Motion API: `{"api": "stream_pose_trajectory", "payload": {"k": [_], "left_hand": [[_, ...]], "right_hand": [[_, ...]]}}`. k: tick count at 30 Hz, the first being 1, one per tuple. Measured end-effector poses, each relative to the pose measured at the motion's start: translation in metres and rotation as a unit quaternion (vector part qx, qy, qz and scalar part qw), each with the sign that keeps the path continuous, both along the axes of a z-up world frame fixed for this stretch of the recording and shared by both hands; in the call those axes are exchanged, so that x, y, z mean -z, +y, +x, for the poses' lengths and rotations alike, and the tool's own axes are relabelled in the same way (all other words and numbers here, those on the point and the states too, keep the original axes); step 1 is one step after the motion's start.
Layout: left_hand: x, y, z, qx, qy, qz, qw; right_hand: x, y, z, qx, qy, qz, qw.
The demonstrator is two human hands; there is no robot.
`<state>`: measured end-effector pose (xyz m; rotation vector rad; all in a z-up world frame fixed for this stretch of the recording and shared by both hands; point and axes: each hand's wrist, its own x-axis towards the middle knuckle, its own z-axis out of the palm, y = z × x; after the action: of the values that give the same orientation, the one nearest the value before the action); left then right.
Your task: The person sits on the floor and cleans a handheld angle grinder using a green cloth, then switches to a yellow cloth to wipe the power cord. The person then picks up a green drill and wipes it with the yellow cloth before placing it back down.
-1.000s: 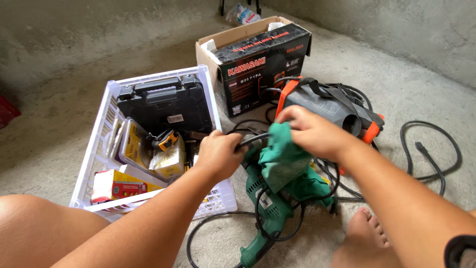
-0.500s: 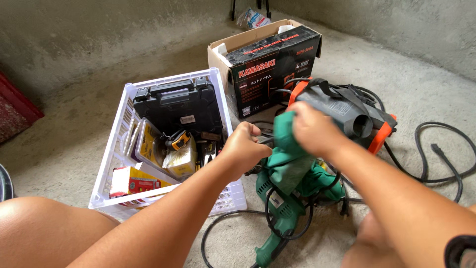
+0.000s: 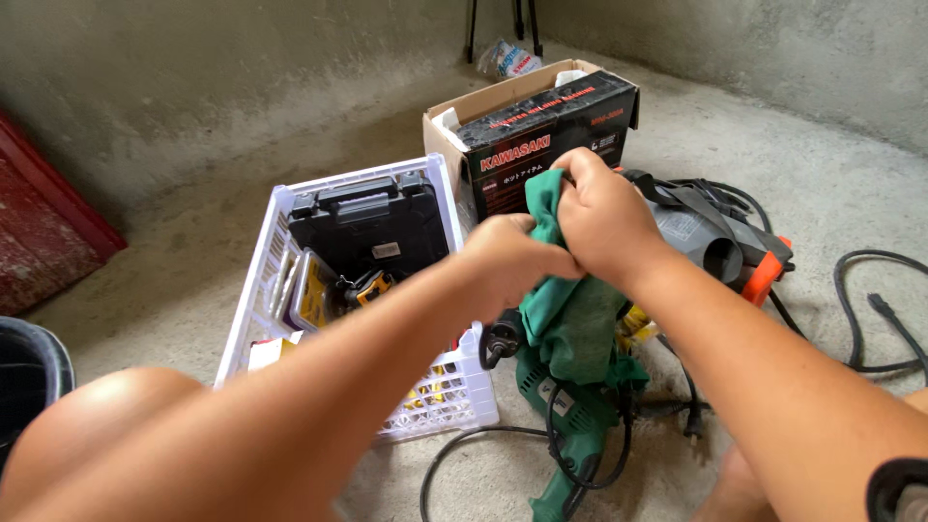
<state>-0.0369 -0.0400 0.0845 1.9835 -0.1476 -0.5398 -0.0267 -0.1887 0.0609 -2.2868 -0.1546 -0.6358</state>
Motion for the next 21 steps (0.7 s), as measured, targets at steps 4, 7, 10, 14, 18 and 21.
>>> {"api": "stream_pose_trajectory", "payload": {"k": [4,7,10,14,18,21], "left_hand": [[-0.025,0.018,-0.004,0.034,0.054,0.056,0.996],[-0.03,0.038,-0.009,0.066,0.027,0.057,0.996],[-0.025,0.053,-0.015,0.074,0.031,-0.017,0.997],[-0.016,0.06,-0.014,0.048,-0.003,-0.003,0.999],[-0.019,0.064,-0.001,0.003,-0.103,0.099,0.99],[-0.018,0.066,0.003,0.013,-0.17,0.126,0.977]], "right_hand": [[0.001,-0.012,0.002,-0.106,-0.016,0.093,0.99],[0.015,-0.032,0.012,-0.11,0.059,0.23,0.965],[0.03,-0.053,0.017,-0.07,0.103,0.281,0.952],[0.041,-0.051,0.019,-0.015,0.05,0.176,0.983],[0.026,-0.016,0.013,-0.003,-0.071,0.033,0.997],[0.004,0.022,-0.003,-0.035,-0.02,0.039,0.998]]}}
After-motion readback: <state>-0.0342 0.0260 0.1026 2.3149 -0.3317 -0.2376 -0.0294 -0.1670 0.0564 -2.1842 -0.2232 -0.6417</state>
